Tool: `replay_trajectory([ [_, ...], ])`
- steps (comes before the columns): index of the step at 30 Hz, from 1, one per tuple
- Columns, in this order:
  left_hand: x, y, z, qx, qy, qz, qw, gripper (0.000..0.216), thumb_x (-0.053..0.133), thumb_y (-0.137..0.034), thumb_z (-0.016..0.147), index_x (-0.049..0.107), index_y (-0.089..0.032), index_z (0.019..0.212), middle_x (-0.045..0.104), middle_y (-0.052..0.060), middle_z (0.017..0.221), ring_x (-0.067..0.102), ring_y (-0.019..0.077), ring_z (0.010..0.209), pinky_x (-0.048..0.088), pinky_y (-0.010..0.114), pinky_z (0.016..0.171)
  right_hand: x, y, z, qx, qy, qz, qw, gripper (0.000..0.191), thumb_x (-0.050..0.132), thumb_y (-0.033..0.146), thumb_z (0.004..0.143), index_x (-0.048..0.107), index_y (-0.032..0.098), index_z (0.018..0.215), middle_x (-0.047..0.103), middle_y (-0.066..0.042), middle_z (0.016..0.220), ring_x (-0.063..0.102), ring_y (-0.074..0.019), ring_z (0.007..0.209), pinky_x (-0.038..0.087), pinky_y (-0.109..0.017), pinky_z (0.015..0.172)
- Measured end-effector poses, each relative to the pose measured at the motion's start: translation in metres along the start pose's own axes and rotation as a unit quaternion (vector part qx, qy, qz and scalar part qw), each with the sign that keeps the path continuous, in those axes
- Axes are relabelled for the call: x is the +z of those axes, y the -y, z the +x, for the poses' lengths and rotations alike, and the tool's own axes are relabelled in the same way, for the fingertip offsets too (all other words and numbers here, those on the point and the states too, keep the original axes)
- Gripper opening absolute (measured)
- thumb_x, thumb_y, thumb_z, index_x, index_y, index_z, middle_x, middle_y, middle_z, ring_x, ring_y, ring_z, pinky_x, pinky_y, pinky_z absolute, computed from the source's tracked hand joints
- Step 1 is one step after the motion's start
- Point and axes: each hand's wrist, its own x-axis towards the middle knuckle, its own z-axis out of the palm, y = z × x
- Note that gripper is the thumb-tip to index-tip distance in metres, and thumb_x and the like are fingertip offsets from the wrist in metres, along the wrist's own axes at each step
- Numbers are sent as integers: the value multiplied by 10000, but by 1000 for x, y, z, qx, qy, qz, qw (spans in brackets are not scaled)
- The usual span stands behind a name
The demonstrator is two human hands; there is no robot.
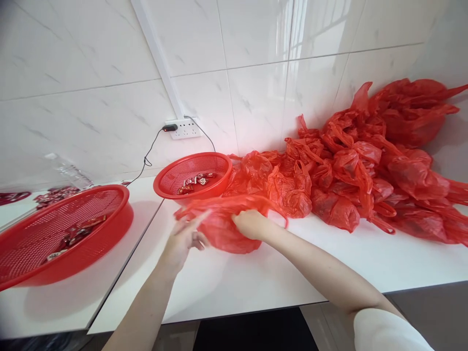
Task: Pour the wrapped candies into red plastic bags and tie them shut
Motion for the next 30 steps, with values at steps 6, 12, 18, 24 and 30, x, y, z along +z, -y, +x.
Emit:
replay_trajectory([
  [6, -25, -9, -30, -19, 6, 139, 990, 365, 553, -516, 841, 601, -162, 916, 702, 94, 933, 694, 231, 788, 524, 336, 687, 9, -13, 0, 9, 23, 3, 1000, 259, 624, 275, 766, 657, 206, 1014, 703, -110, 903, 646, -258, 764, 437, -324, 600],
  [12, 11, -35, -59, 101, 263, 413, 866, 383, 338, -409, 968, 655, -230, 849, 702, 46, 872, 660, 220, 803, 471, 333, 749, 11, -12, 14, -20, 26, 8, 999, 305, 451, 271, 906, 718, 134, 855, 693, -125, 811, 645, -229, 737, 398, -306, 600],
  [18, 14, 5, 39, 138, 138, 679, 708, 353, 541, -387, 836, 629, -102, 1026, 690, 202, 905, 639, 369, 941, 283, 602, 1027, 18, -19, 12, -93, 36, 19, 995, 117, 616, 241, 775, 691, 155, 753, 655, -99, 1001, 609, -208, 853, 400, -277, 646],
  [24, -22, 7, 59, 85, 234, 703, 666, 795, 709, -213, 578, 521, -197, 1350, 642, 180, 1155, 580, 386, 1102, 240, 628, 1064, 12, -44, 2, -130, 68, 102, 984, 452, 674, 184, 704, 620, 209, 1152, 629, -65, 1135, 619, -197, 895, 473, -254, 672],
  [30, -9, 10, 45, 159, 204, 631, 731, 407, 475, -338, 849, 633, -182, 1191, 629, 170, 1164, 629, 323, 1029, 483, 413, 859, 12, -46, 16, -201, -90, 237, 946, 174, 583, 248, 863, 691, 209, 993, 692, -43, 1043, 639, -181, 970, 472, -311, 907],
])
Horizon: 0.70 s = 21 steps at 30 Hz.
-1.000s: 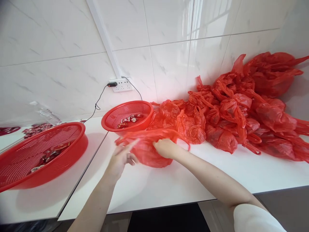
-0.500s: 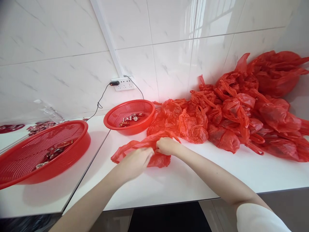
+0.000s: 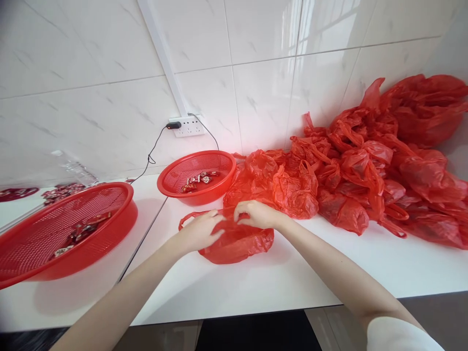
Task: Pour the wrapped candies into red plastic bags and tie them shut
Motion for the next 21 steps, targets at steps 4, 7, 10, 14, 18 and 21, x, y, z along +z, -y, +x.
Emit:
replay_trajectory([
  [4, 42, 16, 6, -9, 0, -53, 999, 905, 636, -503, 740, 331, -78, 1479, 272, 252, 1549, 241, 401, 1436, 239, 513, 1139, 27, -15, -2, -23, 50, -44, 998, 678, 710, 448, 775, 503, 245, 1388, 438, -102, 1486, 427, -282, 1345, 348, -420, 1101],
  [7, 59, 42, 6, -13, 8, -181, 983, 982, 695, -565, 678, 350, -127, 1486, 215, 190, 1585, 186, 362, 1463, 190, 489, 1178, 41, -31, -10, 1, 84, -41, 996, 785, 596, 530, 860, 273, 268, 1525, 218, -101, 1601, 299, -271, 1435, 295, -424, 1143],
  [10, 51, 61, 11, -27, -75, -439, 895, 718, 665, -630, 699, 620, -156, 1237, 582, 186, 1342, 494, 323, 1304, 352, 440, 1114, 41, -34, -6, -4, 38, -60, 997, 614, 480, 515, 935, 403, 210, 1462, 447, -126, 1481, 451, -254, 1336, 361, -405, 1095],
  [14, 16, 74, 26, -251, -155, -733, 612, 728, 484, -745, 776, 627, -99, 1081, 721, 166, 803, 724, 274, 800, 590, 352, 695, 21, -8, 22, -15, -59, -137, 989, 400, 366, 390, 999, 697, 166, 982, 715, -100, 958, 652, -203, 881, 481, -324, 823],
  [18, -4, 77, 38, -263, -225, -803, 486, 380, 565, -405, 858, 599, -103, 1086, 723, 152, 809, 728, 229, 719, 579, 244, 565, -9, 36, 46, -44, -152, -107, 982, 337, 395, 365, 994, 678, 188, 949, 719, -61, 933, 640, -171, 839, 452, -283, 802],
  [21, -1, 76, 39, -236, -263, -808, 472, 256, 512, -161, 816, 597, -130, 1056, 732, 101, 827, 730, 206, 731, 599, 249, 629, -22, 56, 48, 54, -149, -72, 985, 360, 344, 405, 1004, 620, 212, 1134, 700, -51, 1092, 645, -166, 959, 455, -267, 838],
])
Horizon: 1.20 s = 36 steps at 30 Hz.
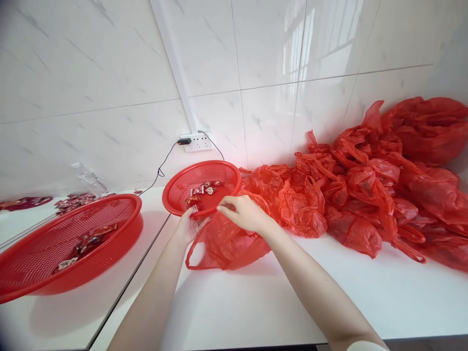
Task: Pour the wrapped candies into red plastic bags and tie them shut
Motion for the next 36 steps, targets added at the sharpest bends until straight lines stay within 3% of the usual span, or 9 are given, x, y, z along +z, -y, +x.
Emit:
replay_trajectory([
  [4, -7, 3, -6, 12, 14, -22, 1000, 261, 471, -96, 765, 601, -108, 991, 733, 110, 821, 733, 217, 768, 606, 256, 647, 5, -1, -6, 221, 182, -142, 948, 477, 478, 401, 928, 530, 140, 1324, 626, -169, 1258, 617, -309, 1112, 477, -378, 853],
  [6, -9, -1, -12, 24, 24, -25, 999, 253, 458, -94, 760, 601, -95, 969, 734, 119, 832, 733, 212, 768, 601, 238, 636, 15, -4, -9, 254, 258, -164, 918, 456, 607, 353, 834, 632, 79, 1198, 667, -218, 1153, 652, -375, 1021, 496, -415, 783],
  [9, -9, -10, -23, 44, 42, -13, 998, 227, 453, -111, 769, 604, -96, 938, 736, 120, 860, 731, 209, 771, 605, 247, 646, 21, -3, -10, 241, 295, -158, 911, 378, 627, 364, 804, 697, 102, 1067, 707, -191, 1043, 679, -373, 919, 503, -406, 703],
  [12, -8, -16, -35, 63, 50, 7, 997, 180, 477, -126, 763, 605, -120, 890, 738, 96, 858, 724, 200, 785, 614, 282, 699, 6, 4, -13, 215, 250, -160, 930, 400, 509, 418, 884, 654, 167, 1159, 695, -153, 1100, 669, -338, 957, 497, -398, 722],
  [17, 0, -10, -48, 65, 68, 54, 994, 186, 513, -116, 729, 617, -119, 883, 738, 94, 931, 711, 219, 862, 613, 367, 788, -35, 7, -24, 114, 50, -29, 992, 282, 473, 407, 936, 663, 238, 1059, 728, -63, 978, 681, -218, 836, 501, -322, 702],
  [23, 14, 13, -52, 61, 81, 65, 993, 229, 536, -109, 670, 620, -103, 882, 737, 117, 921, 693, 272, 968, 600, 405, 825, -30, -20, -14, 79, -83, -32, 993, 255, 486, 356, 945, 641, 199, 1073, 690, -86, 1101, 649, -222, 980, 505, -356, 846],
  [26, 20, 26, -53, 56, 105, 64, 991, 338, 544, -102, 657, 619, -97, 987, 738, 116, 943, 686, 283, 997, 589, 424, 851, -11, -38, -6, 57, -71, -56, 994, 361, 479, 388, 954, 583, 167, 1220, 612, -141, 1268, 575, -259, 1170, 445, -418, 998],
  [31, 24, 42, -53, 12, 141, 55, 988, 389, 541, -138, 679, 607, -77, 1057, 733, 134, 967, 686, 291, 998, 570, 451, 887, 14, -53, -3, 43, 60, -80, 994, 820, 526, 629, 861, 289, 191, 1512, 304, -171, 1556, 301, -349, 1422, 302, -548, 1109],
  [36, 23, 46, -50, 12, 128, 43, 991, 377, 544, -152, 675, 605, -85, 1041, 731, 127, 941, 691, 294, 982, 564, 467, 889, 16, -50, -4, 58, 106, -93, 988, 828, 534, 664, 835, 345, 207, 1499, 457, -187, 1457, 447, -372, 1318, 338, -569, 1057],
])
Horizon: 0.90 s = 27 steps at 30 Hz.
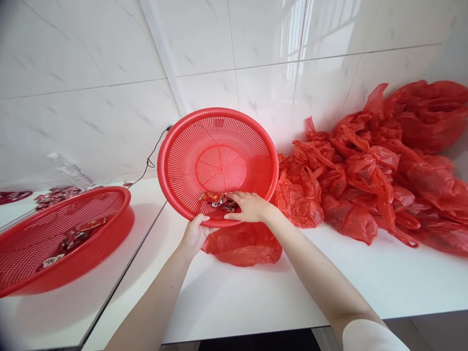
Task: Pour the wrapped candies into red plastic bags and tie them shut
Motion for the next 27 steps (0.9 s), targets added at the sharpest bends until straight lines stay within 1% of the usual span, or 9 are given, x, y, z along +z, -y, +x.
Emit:
replay_trajectory([
  [3, -1, 0, 1, -6, -8, -6, 1000, 366, 543, -162, 673, 606, -100, 1027, 729, 120, 967, 696, 286, 959, 569, 463, 879, -6, 1, -2, -26, 13, 4, 1000, 724, 512, 674, 844, 437, 289, 1452, 553, -135, 1375, 547, -353, 1214, 393, -540, 1006],
  [5, -1, 0, 1, -6, -12, -8, 1000, 362, 540, -166, 671, 610, -99, 1020, 728, 122, 975, 696, 287, 958, 571, 460, 875, -9, 0, -3, -51, 22, 16, 998, 654, 527, 665, 841, 487, 346, 1411, 529, -93, 1410, 541, -340, 1228, 407, -517, 1003],
  [8, 0, -2, 1, 16, -9, -11, 1000, 375, 540, -163, 671, 618, -100, 1033, 726, 117, 999, 683, 285, 996, 565, 451, 892, -9, -3, -3, -82, 11, 19, 996, 637, 616, 637, 794, 554, 343, 1356, 437, -78, 1494, 490, -345, 1287, 394, -513, 1029],
  [10, -1, -5, 2, 43, -20, -14, 999, 356, 543, -151, 668, 621, -107, 1013, 725, 110, 1005, 673, 281, 1022, 561, 444, 907, -8, -6, -2, -116, -5, 16, 993, 597, 695, 535, 778, 584, 328, 1326, 453, -68, 1483, 486, -324, 1294, 390, -493, 1041],
  [14, -3, -10, 3, 65, -57, -22, 996, 286, 542, -130, 662, 614, -116, 938, 728, 102, 970, 669, 276, 1026, 563, 450, 905, -9, -8, 1, -176, -30, 63, 982, 472, 725, 208, 778, 651, 293, 1236, 621, -36, 1295, 565, -232, 1201, 431, -380, 1020],
  [17, -4, -10, 4, 58, -46, -24, 997, 268, 541, -131, 672, 621, -106, 927, 729, 108, 956, 672, 275, 1015, 569, 442, 899, -14, -7, 0, -166, -29, 102, 980, 435, 709, 120, 761, 691, 272, 1169, 660, -36, 1180, 623, -198, 1066, 484, -328, 940],
  [21, -3, -8, 4, 38, -30, -28, 998, 276, 534, -150, 694, 629, -107, 949, 727, 114, 992, 680, 267, 994, 584, 417, 875, -24, -2, -6, -131, -11, 105, 986, 438, 735, 117, 734, 709, 298, 1133, 655, -20, 1106, 639, -170, 929, 511, -294, 833],
  [24, -2, -8, 3, 20, -32, -29, 999, 242, 522, -160, 701, 620, -116, 919, 725, 106, 978, 692, 250, 949, 598, 392, 839, -32, 1, -10, -123, -8, 98, 987, 419, 740, 122, 729, 721, 299, 1109, 657, -17, 1065, 635, -162, 899, 504, -276, 793],
  [27, -3, -8, 4, 14, -31, -26, 999, 207, 520, -163, 705, 612, -121, 885, 726, 95, 938, 697, 230, 890, 604, 374, 806, -39, 2, -15, -132, -13, 129, 983, 298, 706, 179, 777, 737, 276, 1057, 675, -17, 1042, 644, -160, 896, 502, -277, 804],
])
